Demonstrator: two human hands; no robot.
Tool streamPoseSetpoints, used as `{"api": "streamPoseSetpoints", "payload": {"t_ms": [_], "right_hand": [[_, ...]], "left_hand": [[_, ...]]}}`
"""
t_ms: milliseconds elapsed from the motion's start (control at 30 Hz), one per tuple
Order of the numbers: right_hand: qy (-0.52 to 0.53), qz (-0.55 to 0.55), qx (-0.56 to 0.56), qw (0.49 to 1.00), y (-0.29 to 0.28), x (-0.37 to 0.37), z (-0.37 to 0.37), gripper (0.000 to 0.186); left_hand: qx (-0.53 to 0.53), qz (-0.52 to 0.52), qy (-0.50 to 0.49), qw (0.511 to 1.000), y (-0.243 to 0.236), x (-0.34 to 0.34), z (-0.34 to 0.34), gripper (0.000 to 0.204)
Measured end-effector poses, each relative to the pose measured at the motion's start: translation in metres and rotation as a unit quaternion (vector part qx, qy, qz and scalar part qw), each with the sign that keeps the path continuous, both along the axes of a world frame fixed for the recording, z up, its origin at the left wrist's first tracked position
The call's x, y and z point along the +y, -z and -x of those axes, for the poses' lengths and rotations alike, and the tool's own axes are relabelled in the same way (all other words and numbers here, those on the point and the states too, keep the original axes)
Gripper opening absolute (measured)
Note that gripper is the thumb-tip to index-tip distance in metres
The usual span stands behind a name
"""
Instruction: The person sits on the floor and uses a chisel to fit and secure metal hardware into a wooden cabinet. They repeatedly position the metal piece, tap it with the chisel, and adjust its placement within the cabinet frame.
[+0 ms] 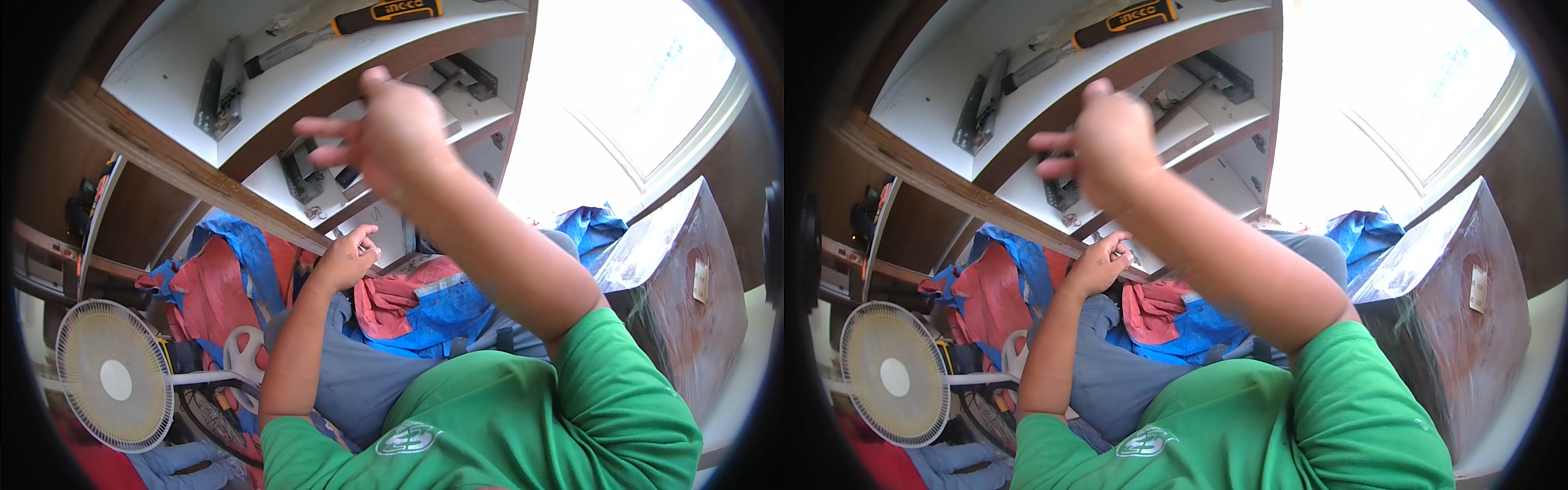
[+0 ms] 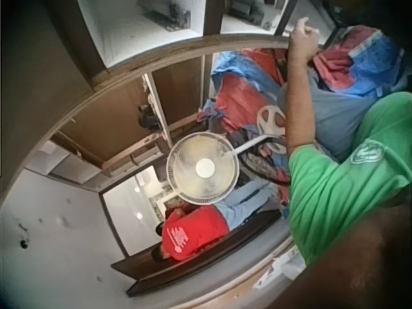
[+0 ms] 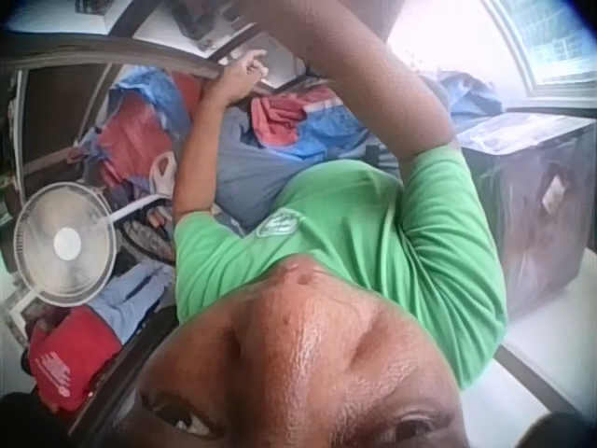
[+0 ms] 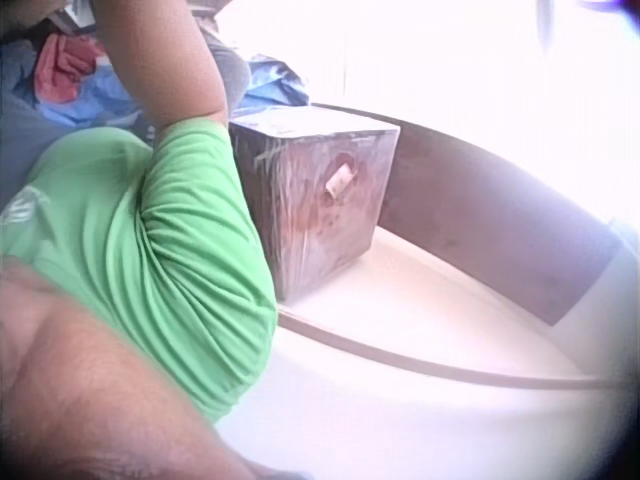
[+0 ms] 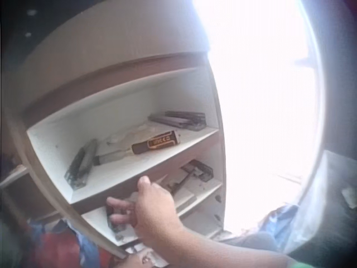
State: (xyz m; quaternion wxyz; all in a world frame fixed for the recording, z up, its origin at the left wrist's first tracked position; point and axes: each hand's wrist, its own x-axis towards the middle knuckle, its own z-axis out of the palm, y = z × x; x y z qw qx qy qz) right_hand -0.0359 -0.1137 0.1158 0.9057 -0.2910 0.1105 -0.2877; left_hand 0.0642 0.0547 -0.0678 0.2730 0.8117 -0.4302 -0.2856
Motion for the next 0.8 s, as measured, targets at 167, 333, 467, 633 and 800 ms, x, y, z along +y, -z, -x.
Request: {"api": "streamPoseSetpoints", "payload": {"t_ms": [167, 333, 467, 633, 800], "right_hand": [[0.009, 0.083, 0.109, 0.991, 0.007, -0.057, 0.022, 0.038], [0.188, 0.107, 0.089, 0.972, 0.014, -0.153, 0.054, 0.044], [0.184, 0.108, 0.098, 0.972, 0.022, -0.170, 0.074, 0.044], [0.179, 0.175, 0.127, 0.960, 0.020, -0.181, 0.082, 0.048], [0.197, 0.179, 0.112, 0.957, 0.013, -0.186, 0.076, 0.047]], "left_hand": [[0.016, -0.007, -0.004, 1.000, 0.003, 0.003, -0.001, 0.050], [0.033, -0.008, -0.005, 0.999, 0.004, 0.012, -0.004, 0.050], [0.032, -0.035, 0.009, 0.999, 0.003, 0.012, -0.001, 0.051], [0.053, -0.036, 0.018, 0.998, 0.000, 0.013, 0.001, 0.049], [0.049, -0.044, 0.020, 0.998, -0.001, 0.012, 0.001, 0.049]]}}
